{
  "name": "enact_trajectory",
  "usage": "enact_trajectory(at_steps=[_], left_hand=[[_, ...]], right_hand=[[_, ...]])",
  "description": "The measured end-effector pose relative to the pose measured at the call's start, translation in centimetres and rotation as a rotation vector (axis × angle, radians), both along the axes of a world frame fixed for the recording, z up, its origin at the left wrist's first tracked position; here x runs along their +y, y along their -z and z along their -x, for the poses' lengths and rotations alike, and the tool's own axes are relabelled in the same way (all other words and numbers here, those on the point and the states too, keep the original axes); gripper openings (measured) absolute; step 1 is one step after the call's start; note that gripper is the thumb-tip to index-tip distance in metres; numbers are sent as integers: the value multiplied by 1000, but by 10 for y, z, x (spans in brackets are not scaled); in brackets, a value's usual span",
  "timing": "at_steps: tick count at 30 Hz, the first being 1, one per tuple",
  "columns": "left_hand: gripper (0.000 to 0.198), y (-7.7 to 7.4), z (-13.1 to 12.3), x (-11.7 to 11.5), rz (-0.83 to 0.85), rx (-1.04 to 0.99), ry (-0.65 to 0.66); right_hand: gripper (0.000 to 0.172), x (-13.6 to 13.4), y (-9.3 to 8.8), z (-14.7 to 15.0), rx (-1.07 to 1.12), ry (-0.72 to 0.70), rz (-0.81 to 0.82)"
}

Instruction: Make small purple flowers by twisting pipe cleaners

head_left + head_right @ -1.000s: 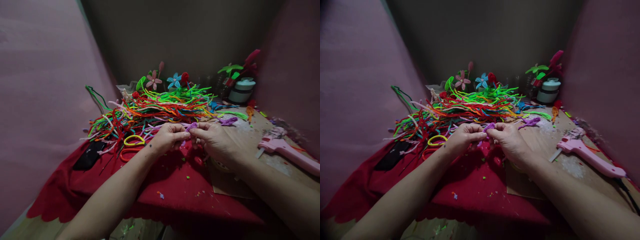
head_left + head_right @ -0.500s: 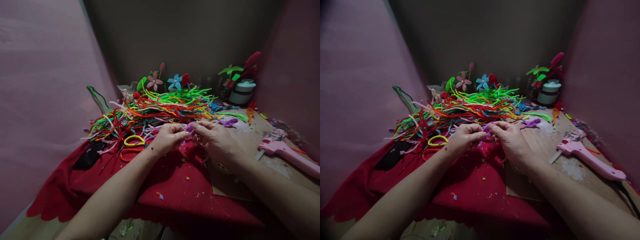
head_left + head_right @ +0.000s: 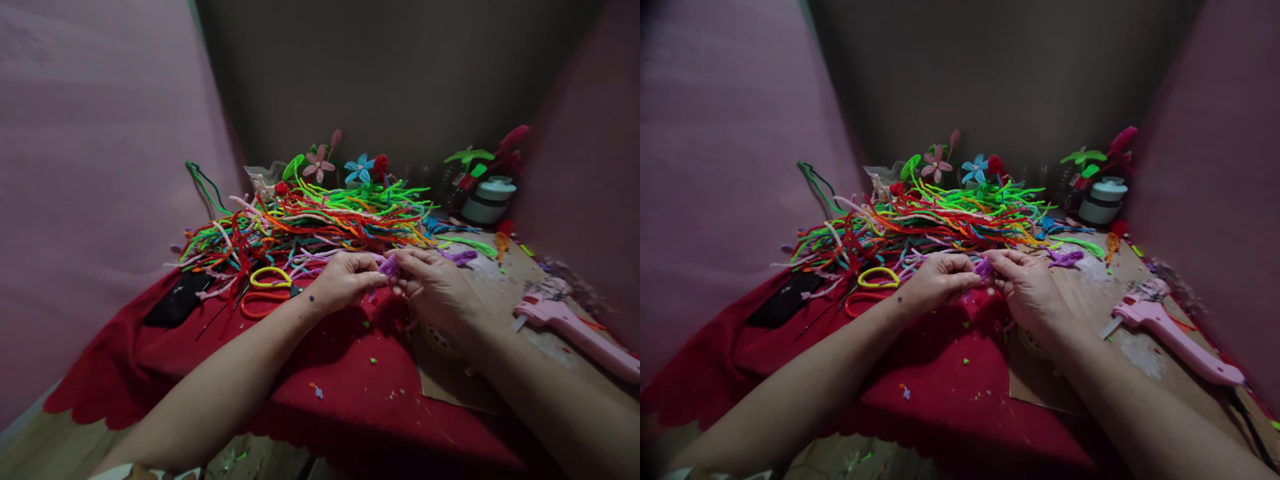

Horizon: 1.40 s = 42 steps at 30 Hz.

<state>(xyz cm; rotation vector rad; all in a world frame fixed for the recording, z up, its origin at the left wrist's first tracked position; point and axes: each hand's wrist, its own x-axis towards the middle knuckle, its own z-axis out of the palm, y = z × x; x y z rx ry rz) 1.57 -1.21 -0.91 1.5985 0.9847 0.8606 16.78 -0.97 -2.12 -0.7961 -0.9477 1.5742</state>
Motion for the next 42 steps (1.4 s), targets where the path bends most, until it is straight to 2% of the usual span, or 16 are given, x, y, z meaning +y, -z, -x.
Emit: enact_trajectory(at_steps=[3, 7, 13, 21, 24, 28, 30, 32, 35, 37, 42], left_hand=[[22, 4, -1, 1, -15, -5, -5], [23, 6, -1, 1, 85, -60, 33], [21, 7, 0, 1, 79, -87, 24], [24, 7, -3, 2, 22, -37, 31], [24, 11, -3, 2, -158, 73, 7], [21, 21, -4, 0, -605, 343, -133], [21, 22, -5, -2, -676, 413, -183], [22, 21, -6, -2, -634, 409, -216], [23, 16, -6, -2, -520, 334, -236], [23, 13, -5, -1, -472, 288, -242], [25, 9, -4, -1, -498, 297, -202]], right_hand=[[19, 0, 0, -2, -90, 12, -37], [19, -1, 2, -2, -248, 76, -119], [18, 2, 6, -1, -29, -97, 1], [9, 2, 9, 2, -82, -81, -64], [2, -5, -1, 4, -213, -48, -74], [8, -18, -14, 7, -489, 7, -53], [10, -21, -15, 8, -549, 11, -65], [9, -20, -13, 8, -548, 31, -108], [6, -16, -6, 7, -422, 38, -151], [13, -13, -4, 6, -336, 15, -137], [23, -7, 3, 1, -328, 68, -185]])
